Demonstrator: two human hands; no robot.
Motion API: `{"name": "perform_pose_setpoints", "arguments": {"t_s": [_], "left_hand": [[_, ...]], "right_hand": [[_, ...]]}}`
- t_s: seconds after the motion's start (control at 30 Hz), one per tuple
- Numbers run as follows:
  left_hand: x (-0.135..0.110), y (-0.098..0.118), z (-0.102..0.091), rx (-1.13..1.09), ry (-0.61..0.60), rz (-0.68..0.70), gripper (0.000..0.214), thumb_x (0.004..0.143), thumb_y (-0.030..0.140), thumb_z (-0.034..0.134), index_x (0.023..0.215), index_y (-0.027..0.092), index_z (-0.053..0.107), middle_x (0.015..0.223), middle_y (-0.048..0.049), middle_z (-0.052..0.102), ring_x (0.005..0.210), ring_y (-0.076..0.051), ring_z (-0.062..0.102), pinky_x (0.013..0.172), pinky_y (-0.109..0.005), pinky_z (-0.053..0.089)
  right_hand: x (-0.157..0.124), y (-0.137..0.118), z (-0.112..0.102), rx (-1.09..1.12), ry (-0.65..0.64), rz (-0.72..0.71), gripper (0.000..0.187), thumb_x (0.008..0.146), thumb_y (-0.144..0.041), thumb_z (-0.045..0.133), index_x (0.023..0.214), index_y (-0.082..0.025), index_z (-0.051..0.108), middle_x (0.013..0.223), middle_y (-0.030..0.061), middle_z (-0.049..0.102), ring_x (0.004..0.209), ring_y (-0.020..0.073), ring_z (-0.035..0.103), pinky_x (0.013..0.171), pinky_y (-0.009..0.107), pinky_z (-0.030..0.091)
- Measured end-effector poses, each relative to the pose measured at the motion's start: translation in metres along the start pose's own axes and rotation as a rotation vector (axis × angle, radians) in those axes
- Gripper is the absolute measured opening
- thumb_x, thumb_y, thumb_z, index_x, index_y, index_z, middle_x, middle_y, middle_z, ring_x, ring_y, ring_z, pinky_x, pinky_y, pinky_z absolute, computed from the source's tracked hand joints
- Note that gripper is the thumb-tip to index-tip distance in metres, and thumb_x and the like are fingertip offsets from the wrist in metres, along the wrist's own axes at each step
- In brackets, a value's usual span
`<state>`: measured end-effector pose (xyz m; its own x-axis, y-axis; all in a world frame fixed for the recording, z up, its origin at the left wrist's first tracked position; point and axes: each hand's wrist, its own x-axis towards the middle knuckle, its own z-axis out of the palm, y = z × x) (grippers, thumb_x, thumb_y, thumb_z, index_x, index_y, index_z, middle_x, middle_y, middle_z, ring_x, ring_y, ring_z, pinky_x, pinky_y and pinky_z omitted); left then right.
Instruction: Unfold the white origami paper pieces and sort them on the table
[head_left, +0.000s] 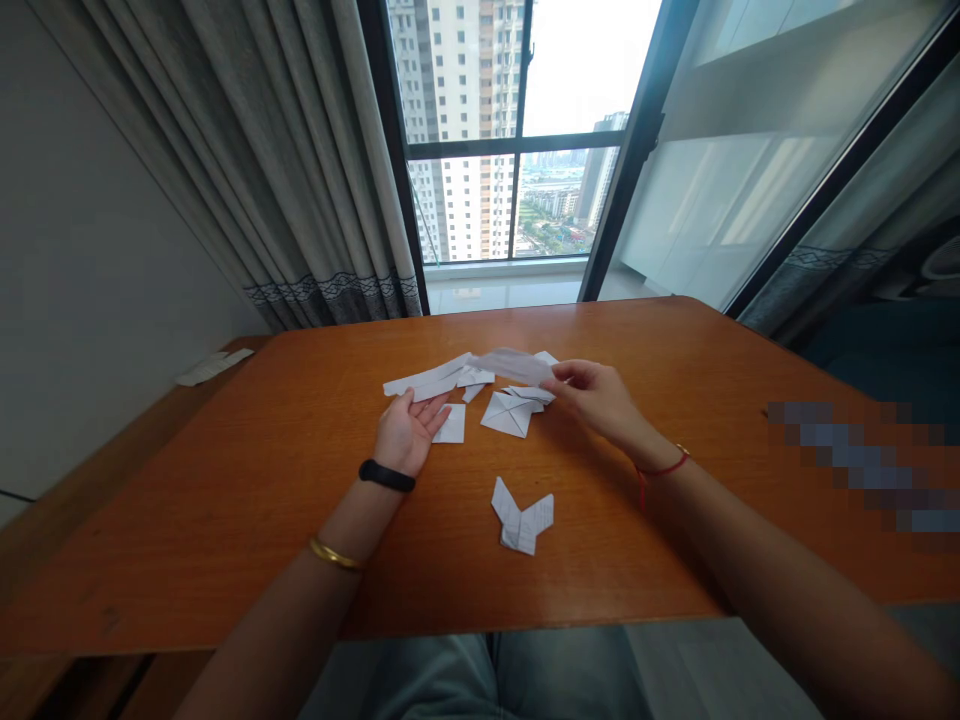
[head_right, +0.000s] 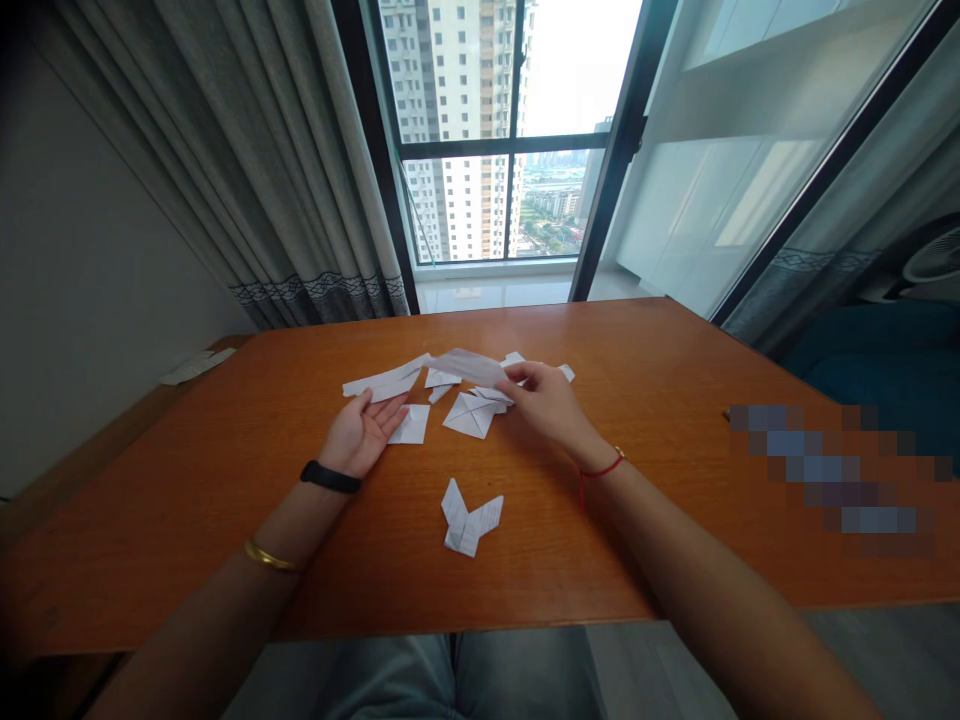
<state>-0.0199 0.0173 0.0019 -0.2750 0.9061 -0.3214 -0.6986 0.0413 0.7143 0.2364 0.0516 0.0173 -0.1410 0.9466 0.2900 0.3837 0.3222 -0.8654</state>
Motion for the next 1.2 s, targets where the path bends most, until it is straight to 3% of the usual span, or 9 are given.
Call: {"name": "perform_pose_setpoints", "arguments": {"t_s": [0.07, 0.13, 0.3, 0.4, 0.6, 0.67, 0.83, 1.07, 1.2], "left_hand": [[-0.002, -0.001, 0.001, 0.009, 0.012, 0.008, 0.019, 0.094, 0.018, 0.039, 0.088, 0.014, 0.056, 0.086, -0.0108, 0.069, 0.079, -0.019, 0.070, 0.072, -0.033, 0.057], [-0.006, -0.004, 0.004, 0.030, 0.006, 0.028, 0.016, 0.093, 0.016, 0.040, 0.087, 0.015, 0.055, 0.085, -0.0101, 0.069, 0.076, -0.020, 0.071, 0.071, -0.035, 0.057], [-0.027, -0.018, 0.013, 0.158, -0.223, -0.021, 0.011, 0.088, 0.014, 0.048, 0.093, 0.015, 0.058, 0.091, -0.0122, 0.069, 0.074, -0.024, 0.071, 0.067, -0.037, 0.057], [-0.037, -0.025, 0.015, 0.171, -0.368, -0.090, 0.021, 0.086, 0.014, 0.050, 0.105, 0.015, 0.060, 0.104, -0.0145, 0.069, 0.082, -0.025, 0.071, 0.070, -0.037, 0.057], [-0.041, -0.024, 0.012, 0.118, -0.547, -0.102, 0.035, 0.082, 0.014, 0.055, 0.116, 0.019, 0.057, 0.118, -0.0099, 0.065, 0.100, -0.023, 0.065, 0.083, -0.037, 0.054], [-0.041, -0.024, 0.011, 0.148, -0.557, -0.068, 0.034, 0.082, 0.015, 0.058, 0.115, 0.021, 0.057, 0.120, -0.0081, 0.063, 0.102, -0.022, 0.064, 0.083, -0.036, 0.054], [-0.038, -0.029, 0.011, 0.232, -0.452, -0.017, 0.028, 0.081, 0.022, 0.067, 0.108, 0.020, 0.058, 0.116, -0.0080, 0.064, 0.096, -0.019, 0.065, 0.078, -0.033, 0.054], [-0.036, -0.031, 0.010, 0.052, -0.516, -0.133, 0.021, 0.082, 0.021, 0.066, 0.101, 0.021, 0.060, 0.113, -0.0047, 0.064, 0.103, -0.018, 0.061, 0.090, -0.038, 0.051], [-0.035, -0.036, 0.009, 0.090, -0.527, -0.151, 0.026, 0.077, 0.010, 0.068, 0.100, 0.017, 0.061, 0.106, -0.0065, 0.066, 0.095, -0.016, 0.063, 0.082, -0.029, 0.052]], "right_hand": [[-0.003, -0.001, 0.003, -0.015, 0.213, -0.105, 0.027, 0.080, -0.040, 0.062, 0.091, -0.017, 0.069, 0.083, 0.0061, 0.067, 0.067, 0.0167, 0.057, 0.062, 0.030, 0.045], [-0.009, -0.004, 0.007, -0.086, 0.330, -0.267, 0.023, 0.085, -0.036, 0.057, 0.094, -0.019, 0.069, 0.092, 0.0076, 0.066, 0.077, 0.0185, 0.059, 0.068, 0.031, 0.048], [-0.027, -0.007, 0.022, -0.379, 0.197, -0.603, 0.025, 0.093, -0.025, 0.048, 0.106, -0.025, 0.070, 0.101, 0.0080, 0.065, 0.093, 0.0190, 0.059, 0.082, 0.033, 0.047], [-0.029, -0.004, 0.028, -0.567, 0.141, -0.708, 0.027, 0.093, -0.021, 0.049, 0.109, -0.027, 0.068, 0.099, 0.0067, 0.067, 0.088, 0.0177, 0.057, 0.076, 0.031, 0.045], [-0.024, -0.003, 0.028, -0.764, 0.196, -0.908, 0.022, 0.090, -0.018, 0.055, 0.106, -0.025, 0.068, 0.090, 0.0041, 0.067, 0.080, 0.0159, 0.054, 0.068, 0.029, 0.039], [-0.025, -0.004, 0.028, -0.818, 0.198, -0.918, 0.021, 0.090, -0.020, 0.055, 0.107, -0.026, 0.067, 0.089, 0.0037, 0.068, 0.080, 0.0167, 0.054, 0.068, 0.030, 0.037], [-0.025, -0.002, 0.032, -0.790, 0.120, -0.911, 0.021, 0.091, -0.020, 0.053, 0.106, -0.025, 0.067, 0.088, 0.0045, 0.066, 0.086, 0.0187, 0.055, 0.076, 0.033, 0.040], [-0.031, 0.000, 0.043, -0.287, -0.047, -0.651, 0.025, 0.092, -0.017, 0.047, 0.108, -0.018, 0.066, 0.087, 0.0065, 0.059, 0.079, 0.0156, 0.056, 0.072, 0.029, 0.047], [-0.034, -0.001, 0.053, -0.004, -0.138, -0.416, 0.019, 0.090, -0.021, 0.051, 0.097, -0.021, 0.070, 0.085, 0.0044, 0.059, 0.079, 0.0157, 0.057, 0.073, 0.031, 0.048]]}}
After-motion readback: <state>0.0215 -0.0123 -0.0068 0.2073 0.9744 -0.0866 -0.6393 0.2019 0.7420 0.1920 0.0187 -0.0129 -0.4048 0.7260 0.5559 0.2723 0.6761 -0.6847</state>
